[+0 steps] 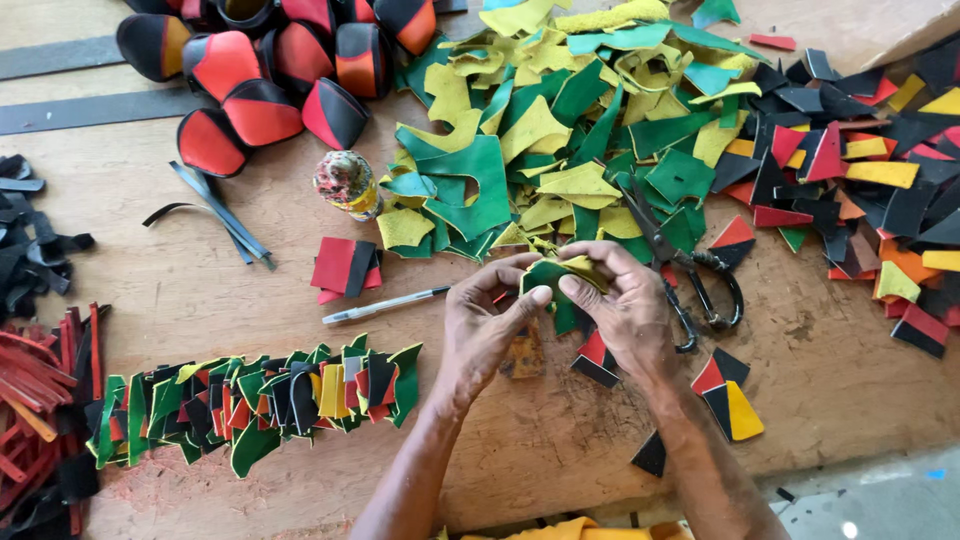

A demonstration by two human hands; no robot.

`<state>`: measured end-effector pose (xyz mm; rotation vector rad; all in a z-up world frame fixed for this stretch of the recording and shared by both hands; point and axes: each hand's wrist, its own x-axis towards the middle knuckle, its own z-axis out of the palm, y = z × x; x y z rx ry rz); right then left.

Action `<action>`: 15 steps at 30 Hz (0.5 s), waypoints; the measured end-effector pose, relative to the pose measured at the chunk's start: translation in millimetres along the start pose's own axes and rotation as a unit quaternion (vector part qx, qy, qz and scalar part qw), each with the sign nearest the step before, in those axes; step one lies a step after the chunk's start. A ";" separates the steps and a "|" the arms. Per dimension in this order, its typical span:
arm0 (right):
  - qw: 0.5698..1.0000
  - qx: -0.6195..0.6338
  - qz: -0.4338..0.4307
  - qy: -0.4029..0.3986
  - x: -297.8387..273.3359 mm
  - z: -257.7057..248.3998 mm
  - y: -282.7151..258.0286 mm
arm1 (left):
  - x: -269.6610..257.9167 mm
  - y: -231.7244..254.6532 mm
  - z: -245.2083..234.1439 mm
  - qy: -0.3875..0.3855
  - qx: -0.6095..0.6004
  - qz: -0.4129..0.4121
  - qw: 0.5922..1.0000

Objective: The person uses shears to cut small pieces of green, yellow, red, and black leather on a wooden workbench. They repeatedly pick up pieces, trim them to shape, and place them into a growing stack of cut pieces.

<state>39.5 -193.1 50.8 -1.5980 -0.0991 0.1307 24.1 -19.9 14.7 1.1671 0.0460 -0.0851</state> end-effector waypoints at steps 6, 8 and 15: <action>0.997 -0.024 -0.071 -0.010 2.0 -7.8 5.5 | -2.4 1.8 12.7 0.011 0.004 0.130 0.991; 0.997 0.054 -0.026 0.040 0.7 -6.7 9.9 | -3.5 1.7 16.8 0.027 -0.004 0.138 0.990; 0.992 0.094 -0.076 -0.020 -11.8 -14.7 16.9 | -8.3 4.1 24.6 -0.010 0.065 0.111 0.992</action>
